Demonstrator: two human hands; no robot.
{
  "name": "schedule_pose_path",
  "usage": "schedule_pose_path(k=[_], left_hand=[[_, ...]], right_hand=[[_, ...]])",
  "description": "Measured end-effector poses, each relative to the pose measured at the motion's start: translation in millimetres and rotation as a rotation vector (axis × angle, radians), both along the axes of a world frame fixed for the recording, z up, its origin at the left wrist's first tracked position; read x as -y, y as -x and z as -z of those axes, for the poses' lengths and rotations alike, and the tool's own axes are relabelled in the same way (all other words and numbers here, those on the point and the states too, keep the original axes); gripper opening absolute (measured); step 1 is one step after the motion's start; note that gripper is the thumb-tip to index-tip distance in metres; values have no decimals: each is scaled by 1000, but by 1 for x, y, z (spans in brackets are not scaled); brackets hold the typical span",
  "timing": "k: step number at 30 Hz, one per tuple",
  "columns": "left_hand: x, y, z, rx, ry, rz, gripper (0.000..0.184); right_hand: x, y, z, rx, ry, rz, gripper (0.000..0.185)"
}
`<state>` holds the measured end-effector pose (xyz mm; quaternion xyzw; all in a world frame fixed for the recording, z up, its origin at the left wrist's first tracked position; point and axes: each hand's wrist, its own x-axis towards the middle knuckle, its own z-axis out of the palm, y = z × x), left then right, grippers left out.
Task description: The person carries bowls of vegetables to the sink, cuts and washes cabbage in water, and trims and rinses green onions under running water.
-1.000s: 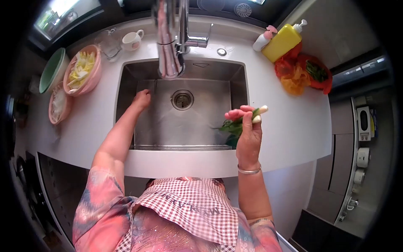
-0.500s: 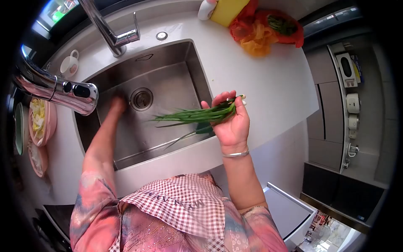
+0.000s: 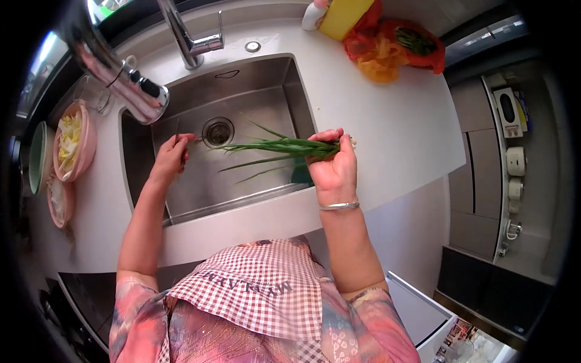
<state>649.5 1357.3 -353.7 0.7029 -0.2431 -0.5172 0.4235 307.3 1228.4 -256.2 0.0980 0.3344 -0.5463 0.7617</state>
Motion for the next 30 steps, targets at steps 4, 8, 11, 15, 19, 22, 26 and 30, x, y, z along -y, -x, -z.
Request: schedule_pose_path(k=[4,8,11,15,19,22,26,30], left_hand=[[-53,12,-31,-98,10,-119,32],[-103,28,-49,-103,72,-227,32],[-131,33,-54,33,180,-326,27],[-165,30,-82,103,317,-497,22],[-193,9,-80,886,305,-439,16],[-222,-20,-70,1251,52,-370,15],[-251,-39,-55,1220,-14,-403,16],[-257,-27,-66,810,170,-510,32]], right_hand=[[-6,-8,-2,39,-46,17,28],[-7,-13,6,125,-24,-27,28],[-9,-25,0,140,-7,-47,27],[-9,-37,-6,218,74,-147,30],[-18,-58,-20,78,203,-189,31],[-31,-74,-31,16,257,-223,28],[-40,-84,-42,148,376,-291,25],[-47,-86,-67,239,455,-299,23]])
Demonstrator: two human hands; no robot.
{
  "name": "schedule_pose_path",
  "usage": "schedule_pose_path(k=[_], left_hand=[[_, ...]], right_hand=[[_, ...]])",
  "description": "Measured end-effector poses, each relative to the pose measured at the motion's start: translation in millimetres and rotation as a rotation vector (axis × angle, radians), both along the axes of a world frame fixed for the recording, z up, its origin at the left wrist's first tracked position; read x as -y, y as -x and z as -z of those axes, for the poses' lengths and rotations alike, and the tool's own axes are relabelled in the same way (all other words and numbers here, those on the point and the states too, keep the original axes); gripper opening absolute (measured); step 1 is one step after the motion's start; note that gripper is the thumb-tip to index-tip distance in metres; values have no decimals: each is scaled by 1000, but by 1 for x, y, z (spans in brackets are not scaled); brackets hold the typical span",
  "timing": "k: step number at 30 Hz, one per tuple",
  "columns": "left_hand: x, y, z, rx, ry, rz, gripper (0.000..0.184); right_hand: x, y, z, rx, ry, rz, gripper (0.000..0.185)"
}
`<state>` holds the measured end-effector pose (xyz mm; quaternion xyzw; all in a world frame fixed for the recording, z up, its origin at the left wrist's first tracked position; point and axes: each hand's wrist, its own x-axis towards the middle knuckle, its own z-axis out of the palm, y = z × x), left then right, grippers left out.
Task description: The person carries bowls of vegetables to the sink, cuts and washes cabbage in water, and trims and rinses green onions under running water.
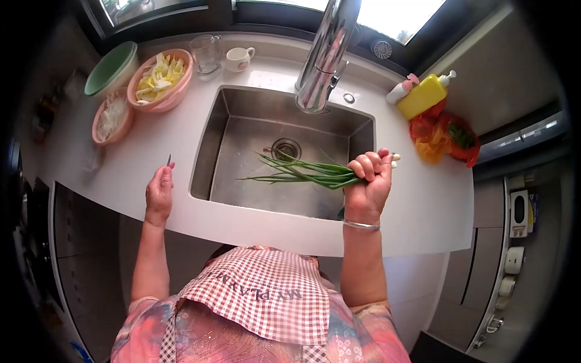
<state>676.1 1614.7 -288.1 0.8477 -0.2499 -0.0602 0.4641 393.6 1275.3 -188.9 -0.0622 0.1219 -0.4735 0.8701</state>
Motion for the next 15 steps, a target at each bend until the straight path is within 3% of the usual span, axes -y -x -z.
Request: schedule_pose_path(k=[3,9,15], left_hand=[[14,22,-29,-390,309,172,44],[67,69,-77,-890,440,512,43],[110,93,-80,-1253,394,599,41]], right_hand=[[-1,5,-10,49,70,-16,24],[-17,10,-32,92,278,-36,29],[-34,19,-42,40,409,-22,27]])
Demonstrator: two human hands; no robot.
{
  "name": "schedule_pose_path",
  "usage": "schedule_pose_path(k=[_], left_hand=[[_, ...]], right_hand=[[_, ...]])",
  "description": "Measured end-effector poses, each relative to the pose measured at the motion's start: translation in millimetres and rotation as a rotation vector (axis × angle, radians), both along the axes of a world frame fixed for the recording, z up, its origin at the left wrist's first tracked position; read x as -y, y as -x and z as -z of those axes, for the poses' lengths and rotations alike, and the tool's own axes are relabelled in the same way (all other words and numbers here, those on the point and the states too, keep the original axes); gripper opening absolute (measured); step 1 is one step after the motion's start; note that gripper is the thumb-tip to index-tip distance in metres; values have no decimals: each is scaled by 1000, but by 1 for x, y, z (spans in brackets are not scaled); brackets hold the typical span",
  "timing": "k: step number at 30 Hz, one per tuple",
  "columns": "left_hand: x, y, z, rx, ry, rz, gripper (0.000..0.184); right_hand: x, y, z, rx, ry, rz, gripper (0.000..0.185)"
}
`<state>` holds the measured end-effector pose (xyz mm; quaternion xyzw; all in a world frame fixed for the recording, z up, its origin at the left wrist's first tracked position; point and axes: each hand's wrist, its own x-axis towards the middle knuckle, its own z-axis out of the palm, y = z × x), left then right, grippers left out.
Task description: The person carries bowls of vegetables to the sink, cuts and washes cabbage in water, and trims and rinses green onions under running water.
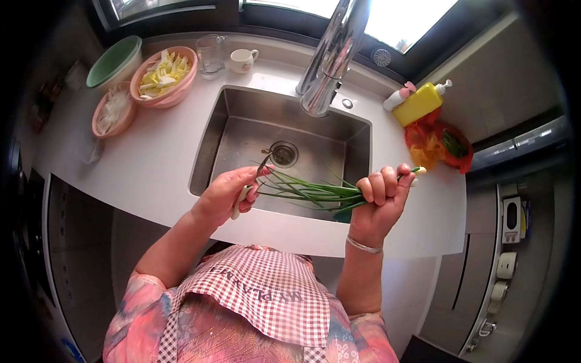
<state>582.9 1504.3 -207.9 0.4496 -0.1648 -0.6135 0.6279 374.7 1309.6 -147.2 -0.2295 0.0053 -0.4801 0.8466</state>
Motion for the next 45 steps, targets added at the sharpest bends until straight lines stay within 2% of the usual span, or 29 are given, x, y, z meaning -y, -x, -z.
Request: schedule_pose_path(k=[3,6,8,10,12,15,16,19,22,25,29,31,33,34,36,39,41,45], left_hand=[[11,8,9,-62,113,3,40],[17,15,11,134,84,-58,43],[25,14,41,807,230,-252,40],[28,9,61,1094,244,-371,38],[25,-5,64,1050,149,-394,36],[10,-14,23,1173,82,-357,36],[14,-18,37,1221,299,-470,40],[33,-29,34,1505,-608,414,42],[21,-41,71,1557,-488,357,36],[6,-53,77,1460,-410,107,26],[-32,-104,81,1604,-457,-278,17],[-59,-138,107,1742,-516,-396,21],[-82,-165,126,1885,-601,-437,31],[-86,-169,126,1866,-651,-395,33],[-95,-173,115,1824,-780,-320,36],[-90,-157,103,2006,-925,-331,36],[-81,-145,95,2023,-725,-382,37],[-26,-84,50,1761,-146,-394,30]], right_hand=[[-2,6,5,-24,37,24,26],[-5,10,8,-57,57,67,26],[-10,10,6,-103,83,148,26],[-11,13,2,-119,127,208,25],[-2,20,-7,-101,191,248,25],[-3,18,-20,-218,303,404,25],[-3,16,-18,-250,327,416,26],[-12,-15,-2,-461,374,508,27],[-14,-35,28,-556,441,404,28],[-21,-40,48,-681,437,301,28],[-11,-45,68,-742,390,170,24],[-2,-43,73,-695,370,68,25],[-1,-48,65,-597,218,-14,23],[4,-49,68,-594,189,-2,23],[11,-55,77,-582,130,-5,22],[15,-67,81,-635,-1,-17,19],[17,-72,89,-635,6,-37,18],[13,-85,103,-667,36,-110,19]])
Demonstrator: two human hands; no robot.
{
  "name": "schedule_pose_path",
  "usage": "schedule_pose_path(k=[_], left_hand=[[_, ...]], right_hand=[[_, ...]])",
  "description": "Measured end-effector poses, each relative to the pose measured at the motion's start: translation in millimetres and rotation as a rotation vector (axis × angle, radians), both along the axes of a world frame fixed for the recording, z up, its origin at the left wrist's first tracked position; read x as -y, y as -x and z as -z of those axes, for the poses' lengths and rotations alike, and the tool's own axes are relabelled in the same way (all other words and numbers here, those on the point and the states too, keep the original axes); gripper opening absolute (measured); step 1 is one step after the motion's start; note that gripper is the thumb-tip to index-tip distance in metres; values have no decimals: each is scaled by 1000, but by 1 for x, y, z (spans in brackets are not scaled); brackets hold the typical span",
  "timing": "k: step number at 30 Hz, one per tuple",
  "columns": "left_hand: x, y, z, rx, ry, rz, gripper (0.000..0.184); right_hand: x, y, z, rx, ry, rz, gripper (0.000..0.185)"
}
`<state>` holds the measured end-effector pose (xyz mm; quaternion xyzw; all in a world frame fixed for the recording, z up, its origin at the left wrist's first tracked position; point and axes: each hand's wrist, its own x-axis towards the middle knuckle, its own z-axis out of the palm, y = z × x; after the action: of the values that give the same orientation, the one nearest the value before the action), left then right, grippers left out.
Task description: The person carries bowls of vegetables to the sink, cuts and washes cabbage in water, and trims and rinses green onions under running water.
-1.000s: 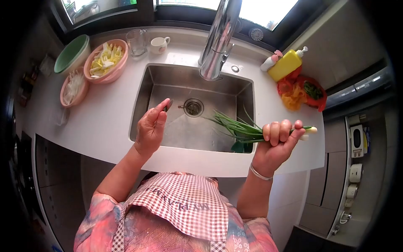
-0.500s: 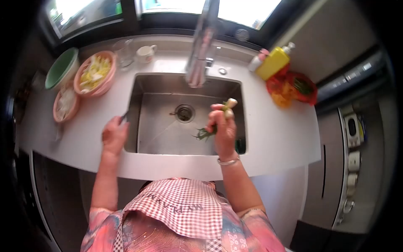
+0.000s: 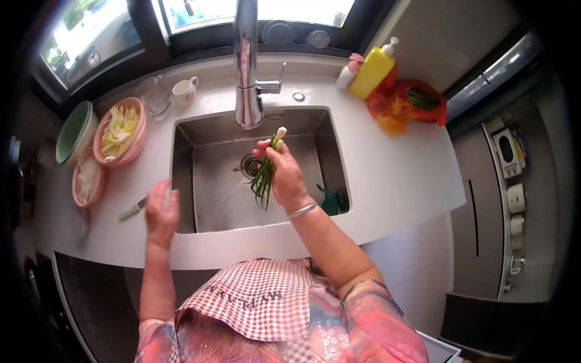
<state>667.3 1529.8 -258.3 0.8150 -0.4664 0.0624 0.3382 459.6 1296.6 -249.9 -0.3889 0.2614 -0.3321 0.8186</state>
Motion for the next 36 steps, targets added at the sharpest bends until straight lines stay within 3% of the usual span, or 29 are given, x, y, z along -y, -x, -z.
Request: schedule_pose_path(k=[1,3,5,8,12,14,17,20,24,28,31,34,36], left_hand=[[17,20,-14,-199,90,115,27],[51,45,-19,-272,167,303,27],[84,63,-15,-540,279,384,28],[122,72,-15,-489,361,334,31],[144,67,7,-705,233,420,32],[150,69,19,-839,252,444,32],[153,69,25,-1390,250,392,30],[157,71,26,-979,337,422,29],[169,84,21,-688,381,302,27],[172,98,-1,-1066,238,251,29],[178,103,19,-810,316,277,27],[176,103,20,-664,262,286,25],[174,105,23,-598,244,274,25]], right_hand=[[-2,-5,2,-9,-5,-18,19],[-10,-15,2,-9,-23,-57,20],[-19,-22,0,7,-51,-97,20],[-21,-23,5,6,56,-212,21],[-8,-13,18,-105,281,-302,25],[-4,-5,16,-102,249,-383,27],[-4,0,11,-133,244,-365,33],[8,3,10,-177,190,-341,40],[10,-11,17,-172,65,-184,47],[12,-18,6,8,-227,-149,49],[15,-24,25,296,-365,-135,50],[14,-21,25,300,-383,-153,52],[7,-21,9,125,-367,-113,40]])
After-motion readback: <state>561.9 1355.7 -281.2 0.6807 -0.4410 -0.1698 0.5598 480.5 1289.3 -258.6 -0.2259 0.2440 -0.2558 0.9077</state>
